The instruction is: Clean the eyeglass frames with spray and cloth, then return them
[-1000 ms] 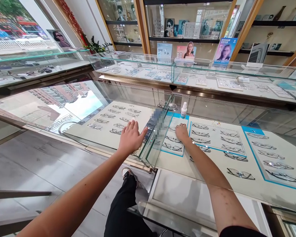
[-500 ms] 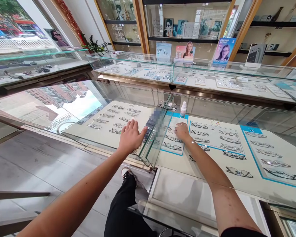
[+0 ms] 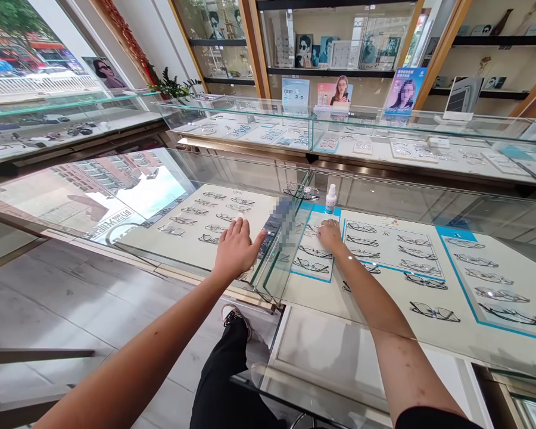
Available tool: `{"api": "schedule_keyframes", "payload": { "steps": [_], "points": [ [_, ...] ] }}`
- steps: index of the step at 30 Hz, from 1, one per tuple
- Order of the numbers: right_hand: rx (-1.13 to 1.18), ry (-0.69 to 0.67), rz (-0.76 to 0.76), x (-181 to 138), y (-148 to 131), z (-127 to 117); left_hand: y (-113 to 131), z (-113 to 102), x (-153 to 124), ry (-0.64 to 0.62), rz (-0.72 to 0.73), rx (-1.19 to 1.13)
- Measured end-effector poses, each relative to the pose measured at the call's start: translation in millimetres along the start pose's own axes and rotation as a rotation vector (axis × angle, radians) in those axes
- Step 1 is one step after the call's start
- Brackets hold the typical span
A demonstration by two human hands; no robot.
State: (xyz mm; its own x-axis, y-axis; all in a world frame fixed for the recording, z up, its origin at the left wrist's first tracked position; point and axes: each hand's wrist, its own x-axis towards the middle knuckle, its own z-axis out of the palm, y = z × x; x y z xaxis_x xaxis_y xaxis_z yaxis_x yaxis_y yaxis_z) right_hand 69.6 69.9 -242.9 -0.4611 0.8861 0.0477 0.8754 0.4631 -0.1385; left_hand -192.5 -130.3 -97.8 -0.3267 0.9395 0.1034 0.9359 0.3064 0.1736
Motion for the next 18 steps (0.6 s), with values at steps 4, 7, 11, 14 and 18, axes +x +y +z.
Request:
{"api": "schedule_keyframes", "payload": {
  "steps": [4,7,11,14,18],
  "points": [
    [0.008,-0.013,-0.004,-7,0,0,1,-2,-1,-0.023,-0.010,-0.026],
    [0.011,-0.022,-0.009,-11,0,-1,1,-2,-1,-0.026,-0.014,-0.041],
    [0.010,-0.033,-0.020,-11,-1,-3,1,-1,0,-0.019,-0.015,-0.037],
    [0.006,-0.044,-0.022,-9,-2,-2,1,0,0,-0.011,-0.017,-0.026],
    [-0.002,-0.056,-0.028,-8,-2,0,1,-1,0,-0.012,-0.015,-0.039]
  ]
}}
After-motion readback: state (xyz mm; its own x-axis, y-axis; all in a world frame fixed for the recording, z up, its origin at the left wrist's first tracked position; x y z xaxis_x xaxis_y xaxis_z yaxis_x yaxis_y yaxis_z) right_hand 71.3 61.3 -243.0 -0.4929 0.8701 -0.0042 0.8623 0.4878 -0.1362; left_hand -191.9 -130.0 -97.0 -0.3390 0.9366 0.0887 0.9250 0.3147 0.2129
